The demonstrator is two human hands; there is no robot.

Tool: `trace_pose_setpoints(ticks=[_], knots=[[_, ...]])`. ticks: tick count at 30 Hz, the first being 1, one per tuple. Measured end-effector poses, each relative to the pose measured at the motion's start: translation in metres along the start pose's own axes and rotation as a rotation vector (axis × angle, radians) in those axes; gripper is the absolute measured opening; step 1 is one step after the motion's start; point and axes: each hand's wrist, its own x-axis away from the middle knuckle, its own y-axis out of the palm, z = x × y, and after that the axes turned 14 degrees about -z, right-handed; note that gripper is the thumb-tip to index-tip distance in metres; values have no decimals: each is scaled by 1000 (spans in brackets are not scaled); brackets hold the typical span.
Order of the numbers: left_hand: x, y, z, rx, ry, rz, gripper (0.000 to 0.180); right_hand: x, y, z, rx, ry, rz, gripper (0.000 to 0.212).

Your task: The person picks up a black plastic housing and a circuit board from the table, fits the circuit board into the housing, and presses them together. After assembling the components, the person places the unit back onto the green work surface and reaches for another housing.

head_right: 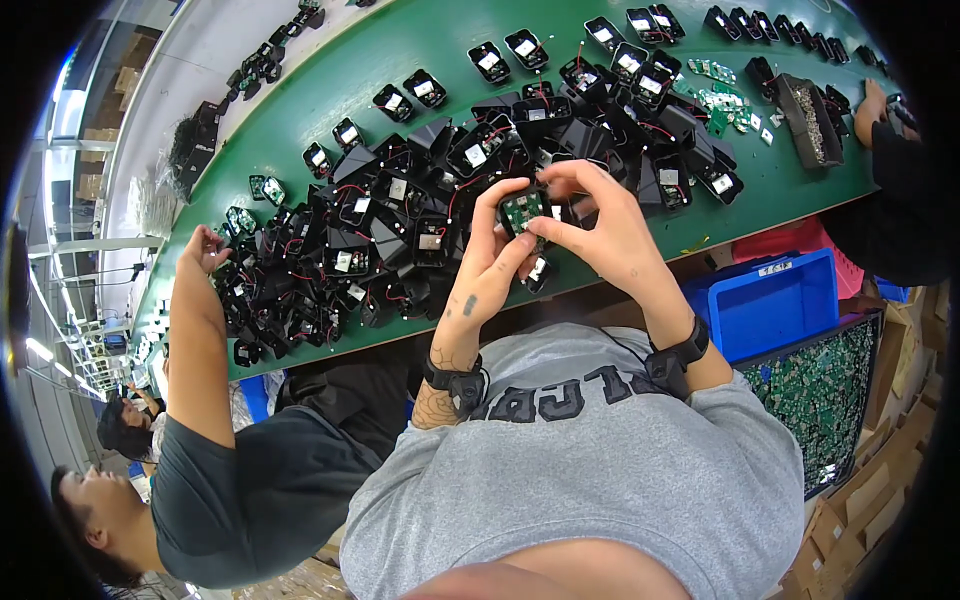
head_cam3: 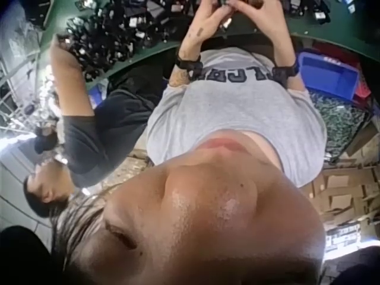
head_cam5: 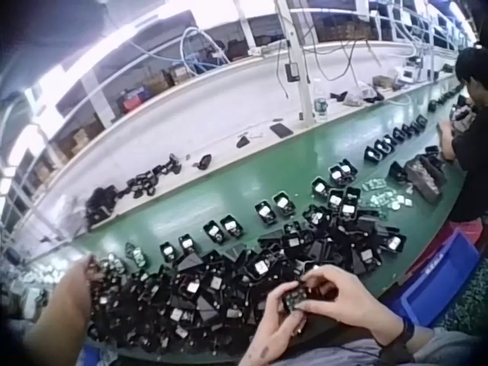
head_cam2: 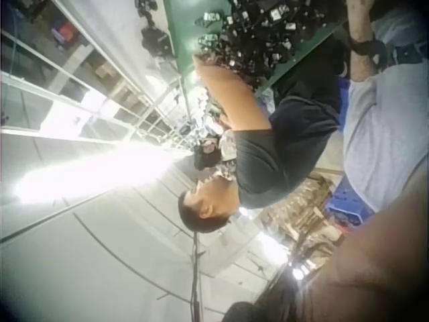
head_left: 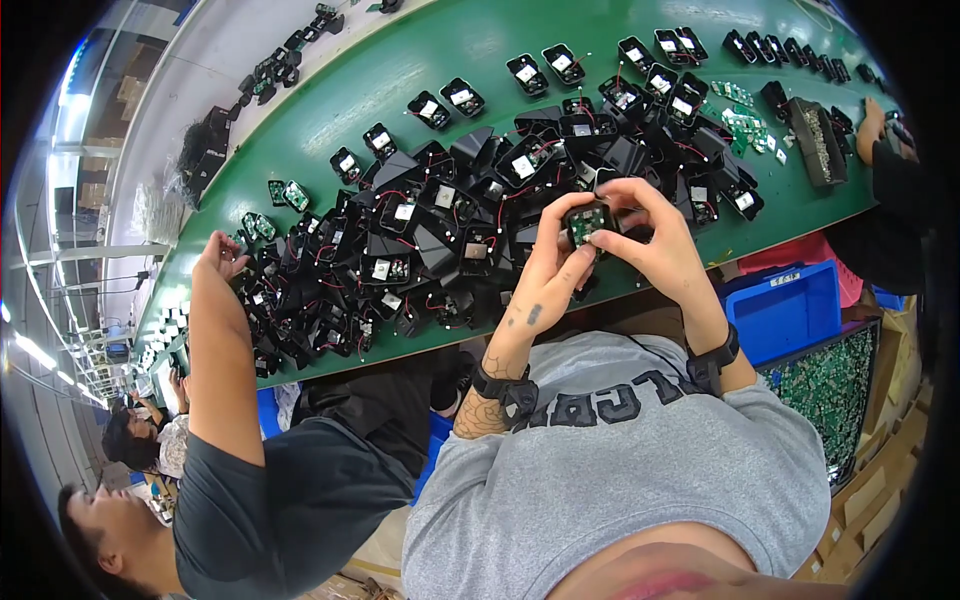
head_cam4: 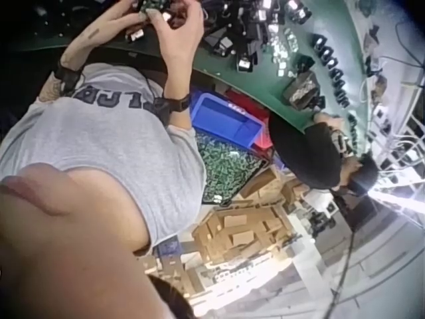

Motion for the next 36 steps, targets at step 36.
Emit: trace_pose_setpoints(ticks=[36], knots=[[5, -335, 133, -1559, -198, 829, 43, -65, -296, 180, 847, 141, 535, 37]])
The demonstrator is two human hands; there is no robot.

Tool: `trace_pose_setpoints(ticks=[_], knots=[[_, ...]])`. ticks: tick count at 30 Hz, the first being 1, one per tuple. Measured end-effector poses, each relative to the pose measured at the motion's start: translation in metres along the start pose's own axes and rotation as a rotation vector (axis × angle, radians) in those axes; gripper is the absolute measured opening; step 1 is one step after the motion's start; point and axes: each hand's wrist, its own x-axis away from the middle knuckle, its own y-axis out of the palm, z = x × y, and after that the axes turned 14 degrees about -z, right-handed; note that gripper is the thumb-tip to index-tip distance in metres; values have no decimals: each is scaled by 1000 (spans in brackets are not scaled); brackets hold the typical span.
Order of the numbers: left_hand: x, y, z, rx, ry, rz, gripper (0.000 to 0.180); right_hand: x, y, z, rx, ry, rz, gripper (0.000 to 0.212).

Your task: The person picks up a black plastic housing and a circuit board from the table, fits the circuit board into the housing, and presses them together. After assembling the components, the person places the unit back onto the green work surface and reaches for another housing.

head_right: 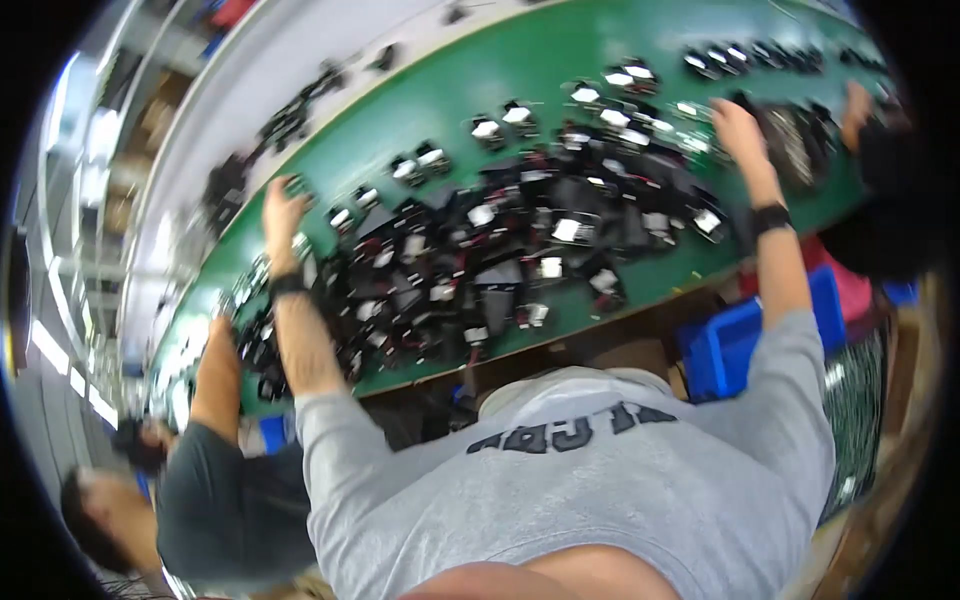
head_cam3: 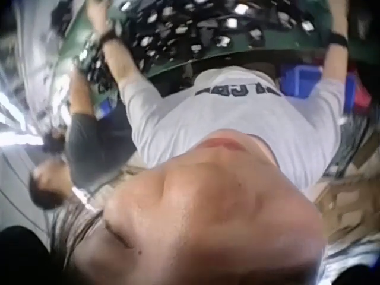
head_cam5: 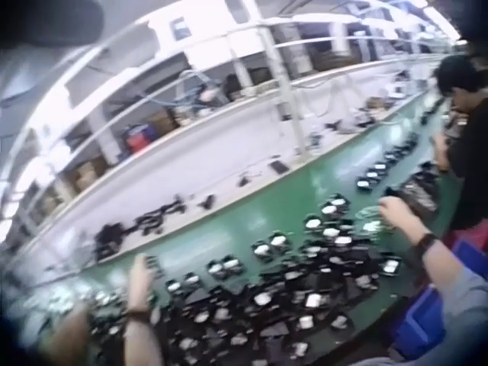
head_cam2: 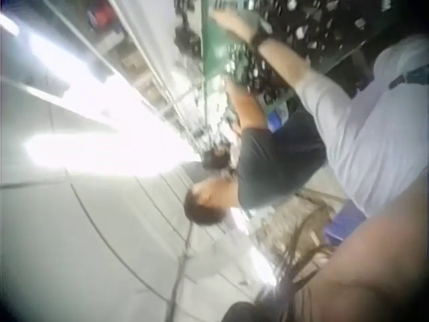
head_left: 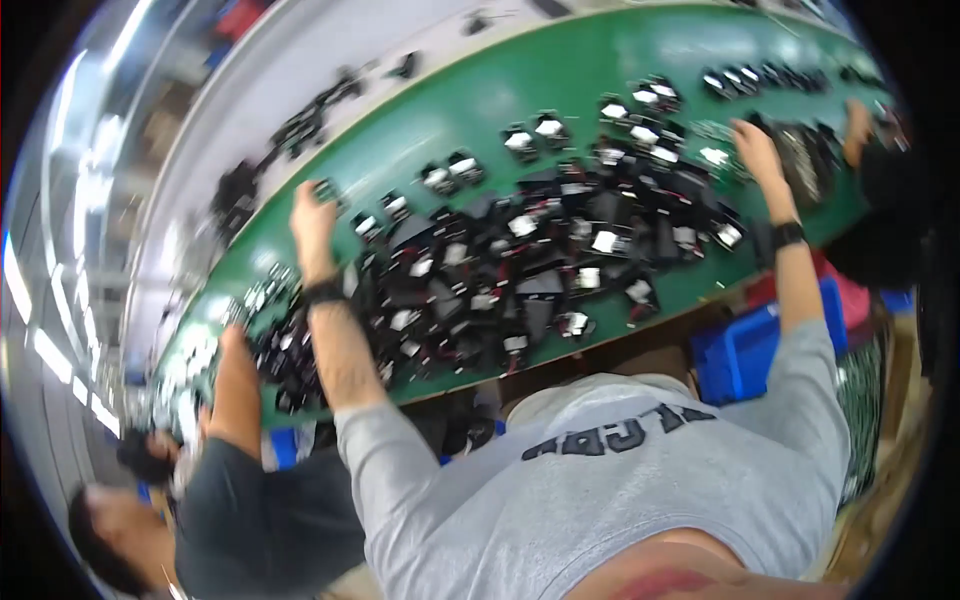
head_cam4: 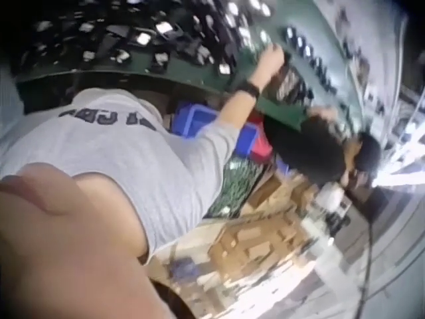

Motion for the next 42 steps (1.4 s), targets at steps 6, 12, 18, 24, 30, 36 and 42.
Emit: trace_pose_setpoints(ticks=[6, 12, 18, 24, 30, 36, 42], knots=[[-11, 45, -58, 26, -365, -302, 27, -5, 14, -6, 303, 162, 7, 44], [7, 55, -67, 10, -447, -363, 28, -5, 22, 25, -50, 228, -45, 36], [-2, 53, -41, -168, -307, -242, 29, -14, 26, 33, -131, 259, 80, 43], [-23, 81, -34, -161, -121, -515, 44, 0, 4, -21, 77, 221, 85, 27], [-22, 85, -102, 42, -62, -438, 44, -7, 12, -24, -250, 171, 69, 19], [69, -64, 134, 1098, 69, -106, 42, 54, -18, -19, -492, 163, 229, 17], [189, -65, 262, 1260, 120, -202, 58, 46, 2, -15, -134, 58, 440, 20]])
